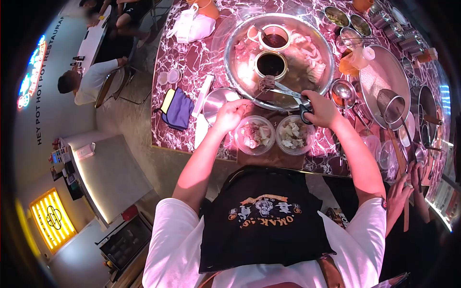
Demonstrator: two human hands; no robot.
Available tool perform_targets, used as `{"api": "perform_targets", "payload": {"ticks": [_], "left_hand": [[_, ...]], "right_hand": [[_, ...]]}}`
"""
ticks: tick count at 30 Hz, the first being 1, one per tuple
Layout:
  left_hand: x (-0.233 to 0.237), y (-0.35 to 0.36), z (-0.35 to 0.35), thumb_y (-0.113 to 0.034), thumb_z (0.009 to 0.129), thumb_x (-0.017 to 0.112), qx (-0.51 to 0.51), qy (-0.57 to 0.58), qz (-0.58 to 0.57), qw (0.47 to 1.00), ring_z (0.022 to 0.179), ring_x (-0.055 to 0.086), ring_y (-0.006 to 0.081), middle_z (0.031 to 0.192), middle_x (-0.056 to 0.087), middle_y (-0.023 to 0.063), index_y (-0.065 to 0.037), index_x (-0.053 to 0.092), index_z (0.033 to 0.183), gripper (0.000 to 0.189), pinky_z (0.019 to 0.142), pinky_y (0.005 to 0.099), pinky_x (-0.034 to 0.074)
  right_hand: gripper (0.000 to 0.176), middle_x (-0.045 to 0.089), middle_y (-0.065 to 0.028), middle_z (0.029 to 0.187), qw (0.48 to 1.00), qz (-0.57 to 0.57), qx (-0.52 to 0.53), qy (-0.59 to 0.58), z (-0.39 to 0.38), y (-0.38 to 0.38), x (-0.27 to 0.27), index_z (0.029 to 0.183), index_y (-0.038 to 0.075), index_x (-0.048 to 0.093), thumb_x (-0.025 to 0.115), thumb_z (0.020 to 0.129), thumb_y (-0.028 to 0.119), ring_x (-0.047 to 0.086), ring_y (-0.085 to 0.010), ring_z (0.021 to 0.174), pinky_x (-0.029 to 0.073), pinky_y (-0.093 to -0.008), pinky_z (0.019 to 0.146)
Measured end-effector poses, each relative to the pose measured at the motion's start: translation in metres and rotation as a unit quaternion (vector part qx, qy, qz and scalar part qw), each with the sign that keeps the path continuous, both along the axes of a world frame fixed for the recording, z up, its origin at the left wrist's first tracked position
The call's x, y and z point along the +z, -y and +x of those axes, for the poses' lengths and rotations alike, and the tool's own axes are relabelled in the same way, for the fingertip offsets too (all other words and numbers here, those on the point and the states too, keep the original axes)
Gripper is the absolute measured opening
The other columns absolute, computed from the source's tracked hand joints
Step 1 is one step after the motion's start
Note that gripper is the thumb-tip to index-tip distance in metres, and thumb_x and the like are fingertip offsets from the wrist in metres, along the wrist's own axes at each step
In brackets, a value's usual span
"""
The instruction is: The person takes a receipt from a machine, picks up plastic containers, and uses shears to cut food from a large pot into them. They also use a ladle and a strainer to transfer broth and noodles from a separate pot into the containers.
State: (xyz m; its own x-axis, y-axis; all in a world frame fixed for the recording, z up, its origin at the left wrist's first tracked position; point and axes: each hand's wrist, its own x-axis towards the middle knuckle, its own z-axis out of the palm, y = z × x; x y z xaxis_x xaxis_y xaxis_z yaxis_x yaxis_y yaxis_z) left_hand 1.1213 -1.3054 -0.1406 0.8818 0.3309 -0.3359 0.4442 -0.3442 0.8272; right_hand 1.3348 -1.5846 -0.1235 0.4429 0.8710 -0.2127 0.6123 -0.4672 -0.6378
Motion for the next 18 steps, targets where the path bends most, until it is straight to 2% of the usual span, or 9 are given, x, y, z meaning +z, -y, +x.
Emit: {"api": "perform_targets", "payload": {"ticks": [4,7,10,13,15,18], "left_hand": [[-0.012,0.000,-0.003,-0.008,0.097,0.055,-0.007,-0.012,-0.003,1.000,0.090,0.068,0.0163,0.097,0.074,0.0118,-0.001,0.068,0.119,0.027,0.083,0.0289,0.052],[-0.027,-0.006,-0.011,-0.007,0.099,0.053,0.016,0.009,-0.015,1.000,0.092,0.069,0.0167,0.101,0.074,0.0107,0.000,0.067,0.120,0.026,0.085,0.0292,0.052],[-0.024,-0.005,-0.017,-0.005,0.100,0.051,0.006,0.059,0.021,0.998,0.093,0.069,0.0169,0.104,0.073,0.0103,0.002,0.066,0.120,0.026,0.086,0.0283,0.052],[-0.031,-0.007,-0.022,-0.006,0.098,0.053,0.084,0.057,-0.146,0.984,0.099,0.068,0.0168,0.108,0.073,0.0122,-0.001,0.067,0.121,0.027,0.089,0.0283,0.051],[-0.033,-0.010,-0.026,-0.004,0.098,0.053,0.104,0.059,-0.170,0.978,0.096,0.066,0.0140,0.106,0.073,0.0097,0.001,0.067,0.121,0.027,0.087,0.0265,0.051],[-0.033,-0.005,-0.032,-0.003,0.098,0.053,0.125,0.043,-0.202,0.970,0.094,0.065,0.0123,0.104,0.072,0.0072,0.003,0.066,0.121,0.027,0.086,0.0252,0.050]], "right_hand": [[0.065,0.060,-0.0171,0.122,0.998,0.036,-0.005,0.048,-0.008,-0.008,-0.009,0.136,0.006,0.046,0.069,0.077,0.022,0.060,-0.0357,0.113,0.049,-0.0423,0.097],[0.068,0.061,-0.0176,0.124,0.999,0.017,-0.009,0.037,-0.012,-0.007,-0.014,0.139,0.005,0.046,0.070,0.076,0.014,0.064,-0.0340,0.106,0.051,-0.0402,0.092],[0.066,0.059,-0.0173,0.128,1.000,-0.026,0.009,0.014,-0.008,-0.005,-0.001,0.140,0.008,0.045,0.070,0.079,0.016,0.059,-0.0361,0.117,0.049,-0.0431,0.098],[0.064,0.060,-0.0169,0.127,0.998,-0.024,0.039,0.051,0.000,-0.002,0.000,0.138,0.007,0.047,0.069,0.078,0.013,0.061,-0.0371,0.112,0.050,-0.0437,0.095],[0.064,0.061,-0.0168,0.126,0.996,-0.038,0.048,0.071,0.003,0.001,0.003,0.137,0.007,0.049,0.069,0.077,0.012,0.061,-0.0368,0.111,0.051,-0.0438,0.094],[0.065,0.061,-0.0169,0.123,0.991,-0.088,0.034,0.093,0.008,0.005,0.039,0.136,0.007,0.050,0.070,0.075,0.012,0.060,-0.0352,0.113,0.050,-0.0440,0.095]]}}
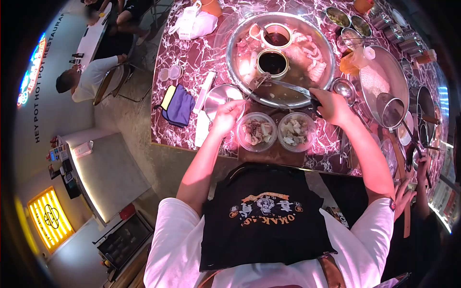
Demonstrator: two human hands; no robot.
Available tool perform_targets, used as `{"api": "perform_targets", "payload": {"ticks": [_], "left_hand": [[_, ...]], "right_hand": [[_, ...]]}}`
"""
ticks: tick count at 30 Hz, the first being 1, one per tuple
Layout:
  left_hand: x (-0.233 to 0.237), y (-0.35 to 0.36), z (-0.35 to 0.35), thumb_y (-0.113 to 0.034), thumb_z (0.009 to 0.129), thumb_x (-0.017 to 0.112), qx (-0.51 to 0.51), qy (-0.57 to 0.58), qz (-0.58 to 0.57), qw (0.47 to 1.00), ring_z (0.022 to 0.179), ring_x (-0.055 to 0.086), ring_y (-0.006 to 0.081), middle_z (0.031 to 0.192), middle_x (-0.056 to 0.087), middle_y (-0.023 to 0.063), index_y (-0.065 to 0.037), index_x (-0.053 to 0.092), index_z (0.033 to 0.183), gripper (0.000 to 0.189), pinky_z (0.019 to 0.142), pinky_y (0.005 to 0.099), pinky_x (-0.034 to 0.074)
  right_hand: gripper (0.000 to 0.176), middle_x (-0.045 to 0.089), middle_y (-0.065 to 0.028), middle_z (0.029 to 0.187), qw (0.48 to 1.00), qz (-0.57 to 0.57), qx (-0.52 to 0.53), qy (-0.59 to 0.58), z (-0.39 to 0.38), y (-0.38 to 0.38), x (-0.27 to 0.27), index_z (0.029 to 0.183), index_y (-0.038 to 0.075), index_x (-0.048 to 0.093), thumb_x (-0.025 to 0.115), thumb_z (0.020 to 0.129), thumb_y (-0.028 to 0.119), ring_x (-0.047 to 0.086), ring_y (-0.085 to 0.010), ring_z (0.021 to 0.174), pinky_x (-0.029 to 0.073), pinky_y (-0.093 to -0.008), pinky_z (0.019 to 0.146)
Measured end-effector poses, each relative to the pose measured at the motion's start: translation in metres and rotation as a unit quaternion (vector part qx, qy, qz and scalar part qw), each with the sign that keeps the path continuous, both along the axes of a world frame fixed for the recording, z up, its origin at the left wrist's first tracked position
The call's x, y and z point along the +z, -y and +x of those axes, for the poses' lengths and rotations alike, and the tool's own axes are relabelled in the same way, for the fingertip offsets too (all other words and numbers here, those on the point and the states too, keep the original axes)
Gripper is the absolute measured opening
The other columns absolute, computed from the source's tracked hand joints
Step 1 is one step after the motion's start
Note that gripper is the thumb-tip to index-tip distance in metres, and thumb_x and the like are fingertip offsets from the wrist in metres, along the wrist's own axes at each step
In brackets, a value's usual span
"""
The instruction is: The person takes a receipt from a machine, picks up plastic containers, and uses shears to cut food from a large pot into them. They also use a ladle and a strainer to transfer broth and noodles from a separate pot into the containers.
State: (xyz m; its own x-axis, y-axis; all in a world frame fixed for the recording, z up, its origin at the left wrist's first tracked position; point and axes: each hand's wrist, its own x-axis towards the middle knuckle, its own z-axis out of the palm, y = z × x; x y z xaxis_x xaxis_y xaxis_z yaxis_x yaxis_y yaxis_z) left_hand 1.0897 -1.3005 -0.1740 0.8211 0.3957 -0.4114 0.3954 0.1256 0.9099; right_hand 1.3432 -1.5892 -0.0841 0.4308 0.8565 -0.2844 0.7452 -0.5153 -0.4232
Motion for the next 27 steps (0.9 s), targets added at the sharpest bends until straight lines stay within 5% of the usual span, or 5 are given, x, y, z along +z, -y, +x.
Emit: {"api": "perform_targets", "payload": {"ticks": [6,11,14,15,27], "left_hand": [[0.008,0.009,0.001,-0.004,0.098,0.055,0.014,-0.011,-0.045,0.999,0.093,0.063,0.0109,0.105,0.071,0.0048,0.004,0.065,0.122,0.027,0.085,0.0242,0.050],[0.011,0.004,-0.002,-0.005,0.099,0.055,-0.022,-0.028,-0.030,0.999,0.093,0.062,0.0103,0.105,0.070,0.0047,0.003,0.064,0.124,0.028,0.083,0.0233,0.050],[0.025,0.010,-0.003,-0.007,0.099,0.054,0.020,-0.010,-0.065,0.998,0.061,0.043,0.0039,0.074,0.052,-0.0050,0.001,0.064,0.124,0.028,0.055,0.0202,0.033],[0.029,0.012,-0.005,-0.008,0.099,0.053,0.028,-0.001,-0.083,0.996,0.050,0.036,0.0017,0.064,0.046,-0.0083,0.000,0.064,0.125,0.029,0.046,0.0191,0.028],[0.039,0.023,-0.069,-0.006,0.101,0.048,-0.007,0.044,-0.268,0.962,0.052,0.036,0.0028,0.067,0.043,-0.0063,0.004,0.062,0.124,0.029,0.047,0.0182,0.028]], "right_hand": [[0.068,0.060,-0.0170,0.112,0.999,-0.011,-0.022,0.023,-0.013,-0.013,0.026,0.135,0.010,0.051,0.072,0.070,0.018,0.060,-0.0353,0.109,0.049,-0.0456,0.094],[0.059,0.063,-0.0170,0.112,0.992,0.122,0.018,0.009,-0.017,-0.028,-0.037,0.134,0.010,0.052,0.065,0.077,0.009,0.061,-0.0378,0.107,0.050,-0.0439,0.092],[0.059,0.064,-0.0180,0.116,0.991,0.128,0.037,-0.019,-0.013,-0.014,-0.042,0.134,0.010,0.054,0.064,0.076,0.003,0.062,-0.0375,0.109,0.051,-0.0440,0.092],[0.059,0.065,-0.0187,0.119,0.995,0.095,0.015,-0.033,-0.018,-0.010,-0.025,0.133,0.010,0.055,0.063,0.075,0.000,0.062,-0.0370,0.110,0.051,-0.0444,0.092],[0.073,0.059,-0.0180,0.130,0.996,-0.029,-0.083,-0.035,-0.101,0.056,0.090,0.135,0.011,0.049,0.077,0.068,0.021,0.055,-0.0360,0.123,0.045,-0.0429,0.104]]}}
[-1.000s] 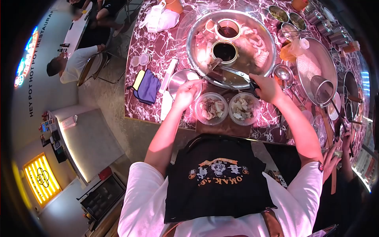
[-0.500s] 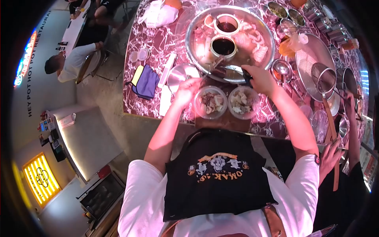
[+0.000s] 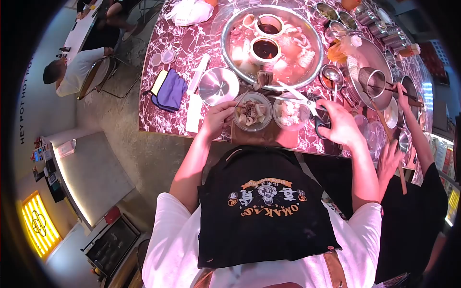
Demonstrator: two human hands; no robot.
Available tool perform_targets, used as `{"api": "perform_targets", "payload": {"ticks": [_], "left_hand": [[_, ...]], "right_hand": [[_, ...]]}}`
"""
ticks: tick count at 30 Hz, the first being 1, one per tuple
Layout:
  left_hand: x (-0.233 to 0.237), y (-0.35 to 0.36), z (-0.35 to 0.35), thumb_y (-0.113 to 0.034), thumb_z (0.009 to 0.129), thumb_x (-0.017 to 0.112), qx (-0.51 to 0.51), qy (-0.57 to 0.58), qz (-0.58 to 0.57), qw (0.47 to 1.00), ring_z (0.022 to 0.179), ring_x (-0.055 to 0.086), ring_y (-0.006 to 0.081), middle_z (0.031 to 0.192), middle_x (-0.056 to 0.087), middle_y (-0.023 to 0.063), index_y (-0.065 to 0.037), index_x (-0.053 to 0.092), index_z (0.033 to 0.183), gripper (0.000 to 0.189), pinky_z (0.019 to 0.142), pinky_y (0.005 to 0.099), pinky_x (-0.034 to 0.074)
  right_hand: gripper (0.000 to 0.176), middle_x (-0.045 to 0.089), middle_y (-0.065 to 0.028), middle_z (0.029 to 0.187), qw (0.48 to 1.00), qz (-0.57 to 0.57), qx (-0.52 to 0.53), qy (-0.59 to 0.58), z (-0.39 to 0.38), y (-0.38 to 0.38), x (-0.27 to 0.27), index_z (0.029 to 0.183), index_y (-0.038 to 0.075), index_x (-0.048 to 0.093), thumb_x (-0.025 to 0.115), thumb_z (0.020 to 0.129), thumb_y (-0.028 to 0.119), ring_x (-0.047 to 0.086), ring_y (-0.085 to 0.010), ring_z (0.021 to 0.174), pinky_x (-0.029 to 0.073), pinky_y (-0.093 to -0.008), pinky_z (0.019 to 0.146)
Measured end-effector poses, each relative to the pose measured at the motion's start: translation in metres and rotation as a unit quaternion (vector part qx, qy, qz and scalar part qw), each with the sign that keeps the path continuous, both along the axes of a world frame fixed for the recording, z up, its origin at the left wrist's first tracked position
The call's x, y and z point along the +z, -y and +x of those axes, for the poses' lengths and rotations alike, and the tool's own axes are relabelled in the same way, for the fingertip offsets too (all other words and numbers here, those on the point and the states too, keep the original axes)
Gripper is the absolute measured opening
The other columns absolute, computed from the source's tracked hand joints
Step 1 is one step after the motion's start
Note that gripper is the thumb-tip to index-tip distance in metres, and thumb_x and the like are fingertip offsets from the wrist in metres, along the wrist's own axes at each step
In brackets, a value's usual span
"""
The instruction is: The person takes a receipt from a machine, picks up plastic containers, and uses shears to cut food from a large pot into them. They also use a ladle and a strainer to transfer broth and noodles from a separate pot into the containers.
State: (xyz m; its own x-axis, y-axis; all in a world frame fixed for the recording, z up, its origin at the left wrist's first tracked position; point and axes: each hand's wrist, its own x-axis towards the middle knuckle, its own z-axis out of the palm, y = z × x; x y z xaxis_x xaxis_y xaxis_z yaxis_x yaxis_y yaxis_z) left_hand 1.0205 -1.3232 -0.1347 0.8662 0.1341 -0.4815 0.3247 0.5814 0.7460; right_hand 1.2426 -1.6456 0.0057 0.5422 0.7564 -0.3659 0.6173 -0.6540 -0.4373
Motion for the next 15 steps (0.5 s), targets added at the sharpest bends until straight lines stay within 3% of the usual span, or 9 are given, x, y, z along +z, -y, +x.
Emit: {"api": "perform_targets", "payload": {"ticks": [5,9,11,15], "left_hand": [[-0.014,0.009,-0.028,-0.004,0.100,0.048,-0.056,0.016,-0.008,0.998,0.054,0.035,0.0027,0.067,0.042,-0.0067,0.004,0.061,0.126,0.030,0.048,0.0186,0.026],[-0.012,0.033,-0.032,-0.005,0.099,0.049,-0.072,-0.032,-0.030,0.996,0.055,0.036,0.0031,0.068,0.042,-0.0069,0.003,0.061,0.125,0.030,0.047,0.0199,0.026],[-0.018,0.043,-0.030,-0.004,0.098,0.050,-0.100,-0.037,-0.052,0.993,0.055,0.036,0.0034,0.068,0.041,-0.0069,0.002,0.061,0.125,0.030,0.047,0.0205,0.026],[-0.026,0.059,-0.021,-0.004,0.097,0.050,-0.144,-0.073,-0.076,0.984,0.053,0.036,0.0030,0.067,0.042,-0.0073,0.001,0.061,0.125,0.031,0.046,0.0196,0.027]], "right_hand": [[0.072,0.059,-0.0165,0.131,1.000,-0.009,-0.009,-0.022,-0.036,0.001,0.007,0.136,0.010,0.049,0.075,0.070,0.016,0.058,-0.0341,0.120,0.047,-0.0407,0.101],[0.068,0.061,-0.0198,0.125,0.986,0.017,-0.105,-0.125,-0.063,0.032,0.011,0.135,0.008,0.050,0.076,0.072,0.017,0.062,-0.0333,0.114,0.049,-0.0398,0.097],[0.071,0.063,-0.0201,0.122,0.983,0.017,-0.146,-0.113,-0.080,0.051,0.001,0.137,0.007,0.049,0.076,0.072,0.016,0.063,-0.0338,0.111,0.049,-0.0402,0.096],[0.064,0.064,-0.0112,0.108,0.924,0.090,-0.244,-0.279,-0.099,0.077,-0.046,0.139,0.005,0.048,0.070,0.079,0.003,0.066,-0.0212,0.101,0.051,-0.0314,0.087]]}}
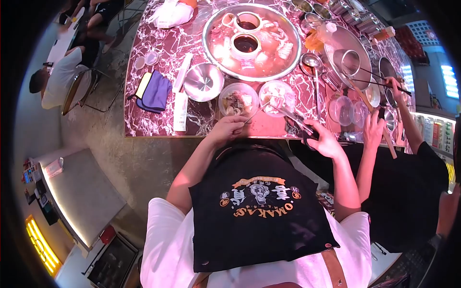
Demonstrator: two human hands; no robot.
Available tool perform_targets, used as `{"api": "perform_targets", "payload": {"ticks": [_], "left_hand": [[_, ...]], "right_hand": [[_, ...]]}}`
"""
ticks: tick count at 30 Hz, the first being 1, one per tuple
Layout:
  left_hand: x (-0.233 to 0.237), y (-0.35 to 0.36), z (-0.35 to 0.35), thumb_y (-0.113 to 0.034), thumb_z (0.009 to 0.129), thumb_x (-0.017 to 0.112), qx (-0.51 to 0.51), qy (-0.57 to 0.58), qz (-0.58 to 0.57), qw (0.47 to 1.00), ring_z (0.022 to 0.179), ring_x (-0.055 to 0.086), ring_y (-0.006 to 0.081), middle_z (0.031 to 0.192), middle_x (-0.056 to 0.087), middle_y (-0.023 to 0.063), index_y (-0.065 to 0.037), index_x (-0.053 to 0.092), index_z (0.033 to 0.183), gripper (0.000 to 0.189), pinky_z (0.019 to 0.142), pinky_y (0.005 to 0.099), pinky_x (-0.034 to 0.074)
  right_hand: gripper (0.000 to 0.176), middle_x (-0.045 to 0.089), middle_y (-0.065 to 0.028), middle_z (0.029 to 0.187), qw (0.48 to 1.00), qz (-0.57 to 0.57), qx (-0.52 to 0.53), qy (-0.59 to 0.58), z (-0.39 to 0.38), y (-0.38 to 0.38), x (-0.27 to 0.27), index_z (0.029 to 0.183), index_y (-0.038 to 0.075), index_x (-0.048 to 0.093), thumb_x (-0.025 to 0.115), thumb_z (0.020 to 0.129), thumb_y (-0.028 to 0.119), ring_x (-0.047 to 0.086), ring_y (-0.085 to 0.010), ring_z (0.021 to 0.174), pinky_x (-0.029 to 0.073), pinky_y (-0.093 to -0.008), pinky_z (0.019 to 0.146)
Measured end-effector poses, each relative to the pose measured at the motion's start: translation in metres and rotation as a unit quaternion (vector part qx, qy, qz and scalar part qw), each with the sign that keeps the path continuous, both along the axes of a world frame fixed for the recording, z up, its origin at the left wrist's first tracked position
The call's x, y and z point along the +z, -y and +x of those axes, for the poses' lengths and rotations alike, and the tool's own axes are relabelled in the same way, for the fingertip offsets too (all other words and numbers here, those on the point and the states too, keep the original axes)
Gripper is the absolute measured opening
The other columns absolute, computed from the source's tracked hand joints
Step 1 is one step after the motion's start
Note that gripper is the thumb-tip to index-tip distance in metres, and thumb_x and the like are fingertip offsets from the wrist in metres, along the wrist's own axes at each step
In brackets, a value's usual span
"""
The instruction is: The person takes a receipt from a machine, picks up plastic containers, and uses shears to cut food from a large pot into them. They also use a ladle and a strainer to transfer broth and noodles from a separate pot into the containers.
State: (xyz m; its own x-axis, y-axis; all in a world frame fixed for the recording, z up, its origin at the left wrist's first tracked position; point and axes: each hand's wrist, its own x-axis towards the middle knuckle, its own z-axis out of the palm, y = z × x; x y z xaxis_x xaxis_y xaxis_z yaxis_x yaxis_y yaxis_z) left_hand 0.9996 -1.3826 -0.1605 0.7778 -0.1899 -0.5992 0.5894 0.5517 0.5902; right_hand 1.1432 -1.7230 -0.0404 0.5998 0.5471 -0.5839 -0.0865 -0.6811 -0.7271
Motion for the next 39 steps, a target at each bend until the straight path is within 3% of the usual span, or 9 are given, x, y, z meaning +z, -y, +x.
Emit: {"api": "perform_targets", "payload": {"ticks": [1,5,8,12,13,23,29,35,39], "left_hand": [[0.000,0.000,0.004,-0.005,0.096,0.050,-0.011,-0.012,-0.012,1.000,0.053,0.036,0.0029,0.066,0.042,-0.0074,0.001,0.061,0.125,0.031,0.046,0.0192,0.028],[0.004,-0.005,0.012,-0.007,0.097,0.052,-0.072,-0.004,0.059,0.996,0.051,0.039,0.0037,0.066,0.045,-0.0050,0.001,0.061,0.122,0.028,0.046,0.0207,0.032],[0.018,-0.003,0.003,-0.011,0.098,0.053,-0.099,0.055,0.228,0.967,0.053,0.044,0.0042,0.067,0.051,-0.0029,0.000,0.062,0.122,0.028,0.044,0.0207,0.034],[0.056,0.003,-0.006,-0.011,0.097,0.050,-0.090,0.051,0.280,0.954,0.049,0.049,0.0071,0.066,0.057,-0.0002,0.001,0.062,0.121,0.030,0.046,0.0223,0.038],[0.065,0.003,-0.007,-0.011,0.097,0.050,-0.088,0.046,0.281,0.955,0.049,0.049,0.0071,0.065,0.057,0.0002,0.002,0.062,0.121,0.030,0.046,0.0223,0.039],[0.062,0.028,0.018,-0.013,0.099,0.048,-0.088,0.077,0.249,0.962,0.049,0.050,0.0078,0.065,0.058,0.0012,0.001,0.064,0.115,0.027,0.046,0.0231,0.040],[0.000,0.041,0.029,-0.012,0.100,0.048,-0.072,0.149,0.220,0.961,0.052,0.048,0.0079,0.066,0.054,-0.0009,0.000,0.063,0.120,0.027,0.047,0.0241,0.040],[0.005,0.043,0.038,-0.012,0.098,0.049,-0.061,0.328,0.419,0.844,0.055,0.051,0.0090,0.066,0.054,0.0009,0.000,0.065,0.119,0.028,0.052,0.0274,0.044],[0.009,0.042,0.030,-0.011,0.098,0.050,-0.096,0.259,0.353,0.894,0.056,0.053,0.0087,0.066,0.056,0.0019,0.000,0.066,0.116,0.027,0.053,0.0272,0.045]], "right_hand": [[0.060,0.063,-0.0069,0.104,0.998,0.058,-0.023,-0.019,-0.007,0.002,-0.011,0.141,0.004,0.046,0.063,0.085,-0.006,0.065,-0.0144,0.096,0.051,-0.0271,0.083],[0.061,0.065,-0.0076,0.108,0.992,0.059,-0.102,-0.045,-0.023,0.012,-0.037,0.144,0.004,0.044,0.056,0.087,-0.014,0.068,-0.0150,0.094,0.052,-0.0273,0.083],[0.061,0.065,-0.0089,0.114,0.986,0.073,-0.148,-0.021,-0.038,0.012,-0.039,0.144,0.003,0.045,0.057,0.086,-0.013,0.068,-0.0149,0.094,0.052,-0.0272,0.084],[0.063,0.062,-0.0174,0.126,0.964,-0.053,-0.021,0.260,-0.047,0.009,-0.039,0.141,0.007,0.050,0.069,0.082,0.001,0.065,-0.0291,0.111,0.050,-0.0380,0.096],[0.065,0.061,-0.0191,0.125,0.963,-0.075,-0.021,0.260,-0.047,0.006,-0.033,0.141,0.009,0.050,0.072,0.079,0.007,0.060,-0.0360,0.116,0.048,-0.0426,0.099],[0.069,0.060,-0.0170,0.107,0.900,-0.103,0.069,0.418,-0.055,-0.011,-0.016,0.140,0.006,0.050,0.075,0.075,0.007,0.061,-0.0358,0.104,0.051,-0.0440,0.088],[0.073,0.060,-0.0174,0.114,0.896,-0.150,0.094,0.408,-0.050,-0.014,-0.003,0.142,0.009,0.047,0.075,0.075,0.005,0.061,-0.0367,0.106,0.051,-0.0445,0.089],[0.073,0.061,-0.0175,0.122,0.921,-0.192,0.068,0.333,-0.037,-0.009,0.020,0.141,0.010,0.047,0.075,0.074,0.013,0.062,-0.0335,0.111,0.050,-0.0434,0.094],[0.071,0.061,-0.0180,0.127,0.945,-0.208,0.057,0.246,-0.032,-0.014,0.024,0.137,0.011,0.048,0.075,0.073,0.027,0.062,-0.0332,0.114,0.049,-0.0427,0.097]]}}
